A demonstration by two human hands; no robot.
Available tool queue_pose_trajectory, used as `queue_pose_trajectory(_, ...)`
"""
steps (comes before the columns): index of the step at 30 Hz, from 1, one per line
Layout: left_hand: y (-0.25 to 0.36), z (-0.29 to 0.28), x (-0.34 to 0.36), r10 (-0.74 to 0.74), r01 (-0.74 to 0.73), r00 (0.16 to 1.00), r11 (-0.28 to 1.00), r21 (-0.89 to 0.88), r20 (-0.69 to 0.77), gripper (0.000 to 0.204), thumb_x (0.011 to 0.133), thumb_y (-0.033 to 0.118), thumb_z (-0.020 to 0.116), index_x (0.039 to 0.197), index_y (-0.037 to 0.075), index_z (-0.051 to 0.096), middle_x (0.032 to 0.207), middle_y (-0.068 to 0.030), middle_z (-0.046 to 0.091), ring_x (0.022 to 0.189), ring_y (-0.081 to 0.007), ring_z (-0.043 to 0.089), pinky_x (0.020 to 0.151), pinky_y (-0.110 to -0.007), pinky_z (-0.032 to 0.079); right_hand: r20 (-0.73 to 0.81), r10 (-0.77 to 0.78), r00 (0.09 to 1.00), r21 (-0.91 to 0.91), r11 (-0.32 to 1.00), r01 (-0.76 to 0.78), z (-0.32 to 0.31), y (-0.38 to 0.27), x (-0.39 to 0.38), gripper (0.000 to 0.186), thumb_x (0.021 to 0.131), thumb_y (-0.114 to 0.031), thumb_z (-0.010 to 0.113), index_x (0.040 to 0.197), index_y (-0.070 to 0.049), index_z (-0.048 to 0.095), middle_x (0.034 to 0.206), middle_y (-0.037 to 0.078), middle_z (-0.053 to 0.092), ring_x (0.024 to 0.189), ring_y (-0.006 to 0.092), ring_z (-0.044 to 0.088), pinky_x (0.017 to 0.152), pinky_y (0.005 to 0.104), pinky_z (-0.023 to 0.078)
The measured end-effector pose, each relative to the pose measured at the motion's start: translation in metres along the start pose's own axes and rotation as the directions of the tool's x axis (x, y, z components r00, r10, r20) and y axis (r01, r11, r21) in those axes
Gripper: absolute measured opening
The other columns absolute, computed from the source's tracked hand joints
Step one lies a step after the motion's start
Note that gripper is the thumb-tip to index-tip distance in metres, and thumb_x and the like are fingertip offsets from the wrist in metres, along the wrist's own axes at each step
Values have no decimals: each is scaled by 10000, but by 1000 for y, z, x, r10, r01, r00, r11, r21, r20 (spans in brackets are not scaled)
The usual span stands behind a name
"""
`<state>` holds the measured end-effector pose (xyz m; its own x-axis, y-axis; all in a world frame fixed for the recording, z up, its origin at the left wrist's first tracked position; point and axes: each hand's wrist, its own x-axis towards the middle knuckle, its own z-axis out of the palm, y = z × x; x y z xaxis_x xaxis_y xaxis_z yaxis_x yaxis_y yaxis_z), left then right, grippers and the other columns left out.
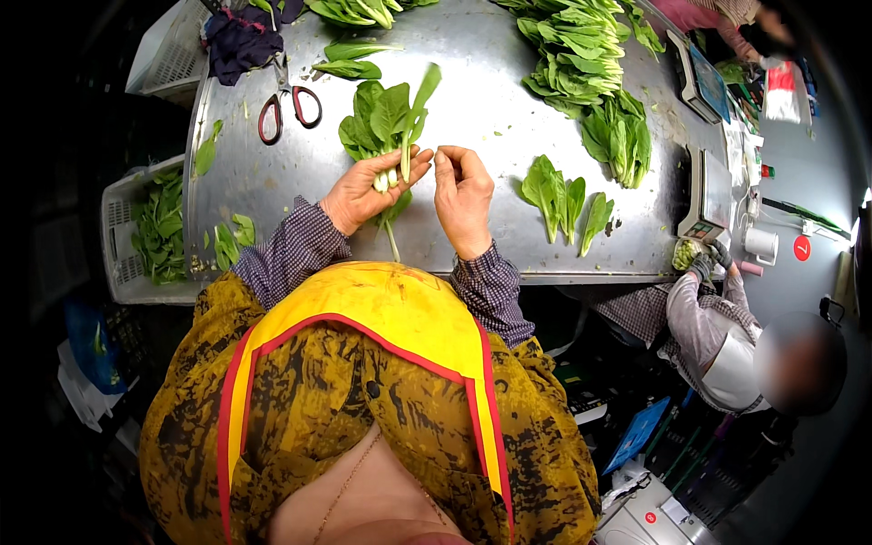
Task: The person sorts leafy green vegetables by hand and with shears at a stainless steel table, trimming stems and separating them into piles.
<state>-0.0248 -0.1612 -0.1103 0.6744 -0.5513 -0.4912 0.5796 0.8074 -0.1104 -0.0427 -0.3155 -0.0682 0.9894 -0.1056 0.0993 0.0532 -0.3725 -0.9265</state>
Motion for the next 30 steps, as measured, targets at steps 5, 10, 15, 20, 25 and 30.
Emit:
queue_pose_trajectory(5,1,-5,-1,-29,31,994,999,-26,102,291,942,31,499,1192,-112,459,1198,-212,531,1193,-313,516,1052,-389,453,-27,-84,996,-36,996,83,1,-11,-1,105,891,-41,590,933,53,611,771,122,638,636,161,608,567,275,489)
queue_pose_trajectory(10,3,-11,3,-83,106,966,991,-81,243,327,952,64,489,1258,-44,448,1240,-159,537,1216,-308,501,1079,-431,406,-16,-1,1000,16,1000,1,0,-13,-6,123,908,-70,588,941,41,627,732,82,639,601,110,566,549,246,470)
queue_pose_trajectory(15,0,-8,1,8,-14,980,999,29,200,358,968,104,480,1272,-71,408,1298,-218,444,1264,-313,449,1074,-409,423,163,153,975,147,973,-178,8,-1,-10,156,920,-95,587,886,52,625,667,75,636,557,102,560,519,253,463)
queue_pose_trajectory(20,0,-8,3,10,-37,989,983,180,146,378,969,102,482,1303,-53,398,1277,-200,489,1258,-283,460,1046,-353,444,202,182,962,147,966,-214,16,7,-12,187,942,-139,570,889,36,610,695,53,627,581,85,559,544,219,467)
queue_pose_trajectory(25,-4,-9,6,146,-144,989,980,141,-3,334,966,106,495,1254,-53,437,1269,-205,505,1245,-274,475,1043,-345,443,71,211,975,91,972,-217,29,20,-10,198,962,-146,520,869,25,558,699,62,617,572,99,569,526,227,458)
queue_pose_trajectory(30,5,-10,9,298,-296,954,953,61,-29,300,951,68,513,1210,-72,458,1257,-212,508,1228,-274,490,1086,-376,403,-36,473,881,481,781,-399,25,24,-8,206,963,-147,495,881,29,565,730,73,628,549,105,554,502,235,445)
